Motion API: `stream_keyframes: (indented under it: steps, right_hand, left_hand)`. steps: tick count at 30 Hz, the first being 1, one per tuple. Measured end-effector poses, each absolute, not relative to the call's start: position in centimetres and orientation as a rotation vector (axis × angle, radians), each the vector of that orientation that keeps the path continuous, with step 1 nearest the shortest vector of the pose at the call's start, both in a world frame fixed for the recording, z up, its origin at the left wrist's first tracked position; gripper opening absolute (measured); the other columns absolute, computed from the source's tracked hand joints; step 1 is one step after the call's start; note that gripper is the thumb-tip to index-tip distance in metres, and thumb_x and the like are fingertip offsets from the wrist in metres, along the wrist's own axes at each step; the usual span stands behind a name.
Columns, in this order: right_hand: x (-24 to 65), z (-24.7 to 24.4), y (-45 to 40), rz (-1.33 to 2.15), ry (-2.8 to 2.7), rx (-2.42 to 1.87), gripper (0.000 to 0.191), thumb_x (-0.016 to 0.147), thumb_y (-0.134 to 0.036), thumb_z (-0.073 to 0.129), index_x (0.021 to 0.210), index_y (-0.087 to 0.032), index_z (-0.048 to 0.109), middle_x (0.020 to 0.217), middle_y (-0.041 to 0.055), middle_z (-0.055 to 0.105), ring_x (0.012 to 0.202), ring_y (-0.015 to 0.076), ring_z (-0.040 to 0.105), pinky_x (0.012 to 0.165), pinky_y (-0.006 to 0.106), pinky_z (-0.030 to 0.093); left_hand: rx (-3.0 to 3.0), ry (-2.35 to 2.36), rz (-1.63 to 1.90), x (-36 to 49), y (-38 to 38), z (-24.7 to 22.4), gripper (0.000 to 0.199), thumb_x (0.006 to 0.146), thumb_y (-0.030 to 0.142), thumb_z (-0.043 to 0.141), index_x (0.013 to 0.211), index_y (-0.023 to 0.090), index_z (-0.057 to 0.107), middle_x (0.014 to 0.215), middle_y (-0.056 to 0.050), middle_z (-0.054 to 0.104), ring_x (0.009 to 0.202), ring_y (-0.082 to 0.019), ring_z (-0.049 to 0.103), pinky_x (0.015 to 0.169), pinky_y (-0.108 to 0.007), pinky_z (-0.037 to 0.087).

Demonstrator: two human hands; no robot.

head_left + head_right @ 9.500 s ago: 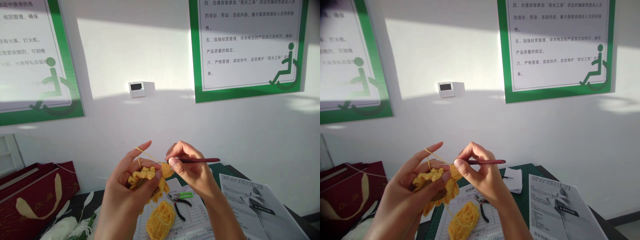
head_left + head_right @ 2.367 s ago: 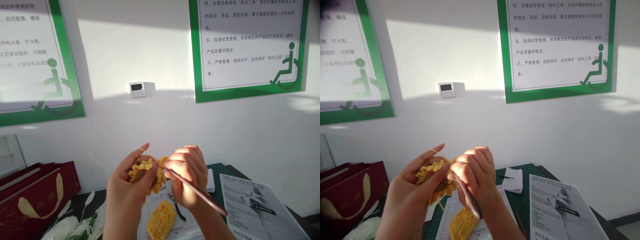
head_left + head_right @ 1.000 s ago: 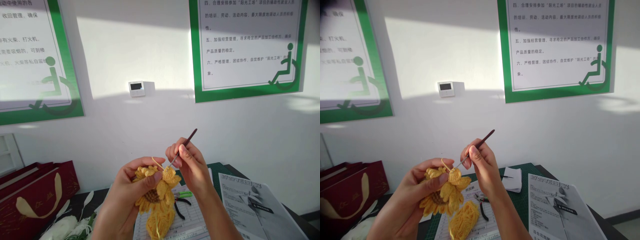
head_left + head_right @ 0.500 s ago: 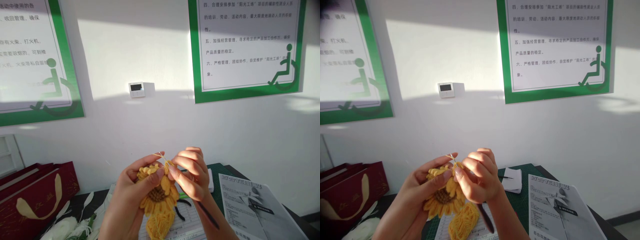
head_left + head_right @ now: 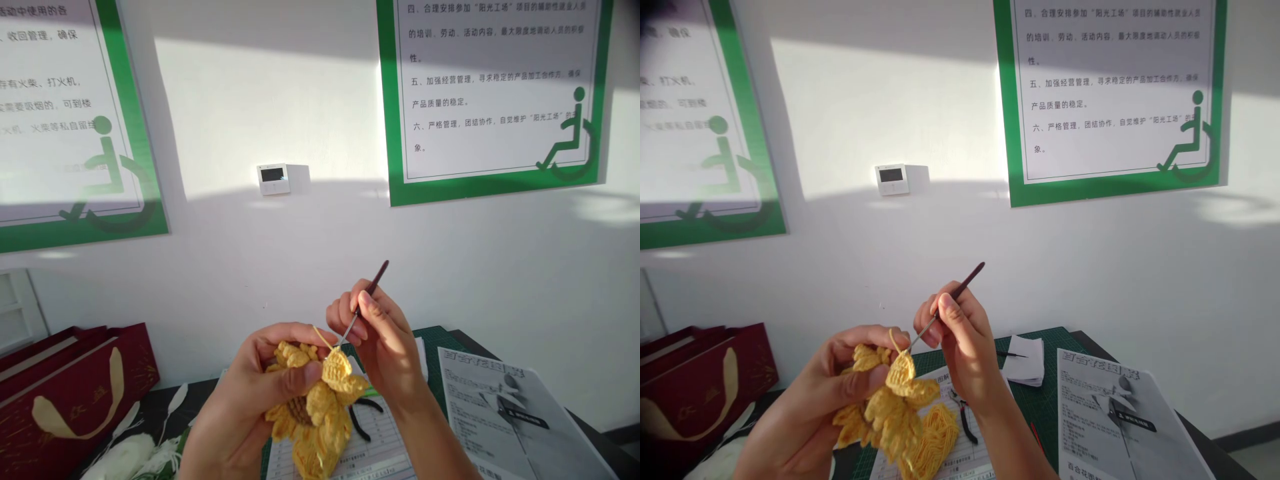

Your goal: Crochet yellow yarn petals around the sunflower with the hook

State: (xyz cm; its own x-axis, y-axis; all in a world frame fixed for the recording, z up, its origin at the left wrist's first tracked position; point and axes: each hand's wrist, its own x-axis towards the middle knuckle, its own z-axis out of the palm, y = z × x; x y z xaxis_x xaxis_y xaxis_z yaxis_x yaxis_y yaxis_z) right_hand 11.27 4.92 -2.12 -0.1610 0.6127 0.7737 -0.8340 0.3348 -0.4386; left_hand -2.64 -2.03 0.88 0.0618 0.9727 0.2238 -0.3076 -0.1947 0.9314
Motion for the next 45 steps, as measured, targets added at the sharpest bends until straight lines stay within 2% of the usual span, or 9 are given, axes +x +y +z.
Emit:
stream_keyframes:
  steps: [4,8,14,17,19,24,28,35,45]
  right_hand:
    - [10.6,-2.2,5.0,1.477,-1.167,0.138,0.028,0.097,-0.036,0.066,0.078,-0.020,0.055,0.064,-0.0052,0.049,0.062,0.0102,0.045,0.061,0.024,0.034]
    - [10.7,-2.3,5.4,1.240,-1.260,0.108,0.026,0.094,-0.035,0.073,0.082,-0.022,0.054,0.079,-0.0029,0.061,0.073,0.0108,0.053,0.069,0.024,0.041]
    - [12.0,-2.8,6.1,0.380,-1.544,-0.054,0.008,0.095,-0.016,0.068,0.095,-0.023,0.064,0.092,0.0018,0.066,0.084,0.0153,0.063,0.074,0.030,0.052]
    - [12.2,-3.4,6.5,-0.286,-1.559,0.013,0.032,0.088,0.001,0.067,0.110,-0.022,0.068,0.098,0.0058,0.070,0.085,0.0178,0.065,0.071,0.033,0.055]
    - [11.7,-3.7,6.7,-0.390,-1.430,0.063,0.038,0.088,0.003,0.065,0.117,-0.022,0.068,0.099,0.0070,0.070,0.086,0.0192,0.066,0.070,0.034,0.056]
    - [9.9,-3.5,6.1,0.510,-1.246,0.012,0.007,0.098,-0.022,0.066,0.097,-0.026,0.071,0.090,0.0026,0.071,0.085,0.0181,0.069,0.075,0.034,0.057]
    - [10.2,-2.7,5.8,1.016,-1.294,0.116,0.014,0.096,-0.035,0.070,0.089,-0.023,0.067,0.083,0.0020,0.074,0.083,0.0190,0.071,0.080,0.034,0.057]
    - [11.9,-2.2,6.0,1.002,-1.348,0.060,0.022,0.097,-0.044,0.068,0.090,-0.024,0.064,0.079,0.0011,0.075,0.078,0.0184,0.070,0.080,0.034,0.054]
    - [13.6,-2.1,6.1,0.876,-1.472,0.088,0.015,0.102,-0.037,0.061,0.095,-0.025,0.064,0.085,0.0018,0.076,0.080,0.0172,0.070,0.083,0.036,0.055]
  left_hand:
    - [1.220,0.894,1.584,-2.5,-2.1,0.5,0.023,0.061,0.017,0.097,0.080,0.019,0.084,0.080,-0.006,0.081,0.077,-0.021,0.076,0.065,-0.022,0.061]
    - [1.243,1.030,1.775,-2.1,-2.2,0.3,0.029,0.062,0.021,0.096,0.089,0.020,0.085,0.090,-0.007,0.082,0.075,-0.021,0.075,0.063,-0.024,0.061]
    - [1.230,0.993,1.858,-1.0,-2.1,0.4,0.036,0.060,0.020,0.096,0.095,0.022,0.087,0.083,-0.003,0.079,0.067,-0.015,0.069,0.060,-0.021,0.059]
    - [1.149,0.956,1.913,-0.5,-2.0,0.3,0.036,0.058,0.017,0.097,0.093,0.022,0.087,0.084,-0.003,0.079,0.067,-0.014,0.069,0.061,-0.019,0.058]
    - [1.053,0.906,1.803,-0.5,-1.9,0.3,0.039,0.059,0.017,0.097,0.096,0.021,0.087,0.083,-0.004,0.080,0.069,-0.016,0.073,0.065,-0.022,0.060]
    - [0.997,0.783,1.535,-1.3,-1.6,0.5,0.038,0.063,0.016,0.095,0.099,0.018,0.086,0.083,-0.010,0.082,0.075,-0.023,0.078,0.072,-0.028,0.062]
    - [1.101,0.875,1.625,-1.6,-1.7,0.6,0.044,0.062,0.017,0.096,0.104,0.018,0.085,0.083,-0.008,0.082,0.076,-0.023,0.079,0.072,-0.028,0.062]
    - [1.217,1.005,1.675,-1.7,-1.9,0.4,0.027,0.063,0.022,0.095,0.087,0.016,0.083,0.110,-0.012,0.083,0.076,-0.022,0.076,0.063,-0.025,0.059]
    - [1.265,1.048,1.686,-1.7,-1.6,0.4,0.021,0.063,0.021,0.093,0.082,0.018,0.085,0.088,-0.009,0.081,0.072,-0.021,0.072,0.062,-0.026,0.057]
